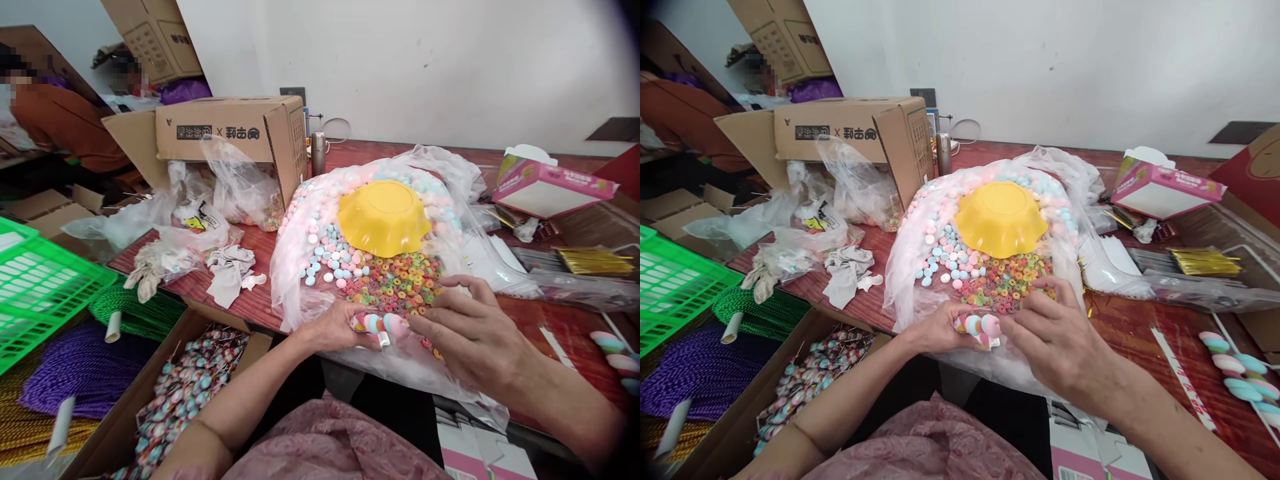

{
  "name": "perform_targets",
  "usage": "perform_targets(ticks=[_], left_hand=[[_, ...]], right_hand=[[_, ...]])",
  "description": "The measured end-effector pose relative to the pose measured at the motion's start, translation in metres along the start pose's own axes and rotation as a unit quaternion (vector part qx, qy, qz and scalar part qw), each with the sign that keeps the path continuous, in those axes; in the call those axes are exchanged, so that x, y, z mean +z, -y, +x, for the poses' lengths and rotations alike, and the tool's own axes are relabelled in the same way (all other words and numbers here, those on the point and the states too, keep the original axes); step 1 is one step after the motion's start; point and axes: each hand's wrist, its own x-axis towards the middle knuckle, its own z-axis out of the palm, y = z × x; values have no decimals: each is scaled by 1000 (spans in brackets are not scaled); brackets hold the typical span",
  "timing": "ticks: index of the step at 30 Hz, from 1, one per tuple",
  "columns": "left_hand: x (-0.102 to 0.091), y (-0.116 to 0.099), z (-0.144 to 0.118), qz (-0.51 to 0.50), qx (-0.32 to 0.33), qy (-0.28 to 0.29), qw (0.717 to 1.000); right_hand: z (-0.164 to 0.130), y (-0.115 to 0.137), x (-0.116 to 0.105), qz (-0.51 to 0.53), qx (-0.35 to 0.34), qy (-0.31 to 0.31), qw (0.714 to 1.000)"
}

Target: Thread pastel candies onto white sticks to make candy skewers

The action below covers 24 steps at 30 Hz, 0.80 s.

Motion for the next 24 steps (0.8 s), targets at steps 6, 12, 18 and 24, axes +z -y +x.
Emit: perform_targets(ticks=[6, 12, 18, 24], left_hand=[[5, -2, 3, 63, 36, -33, 997], [15, -5, 5, 123, 58, -44, 990], [19, -1, 5, 126, 55, -27, 990], [25, -3, 6, 121, 59, -41, 990]], right_hand=[[4, 8, -7, -42, 26, 8, 999], [4, 5, 8, 8, 51, 62, 997], [-2, 20, 32, 15, 67, 63, 996], [9, 29, 43, -3, 62, 48, 997]])
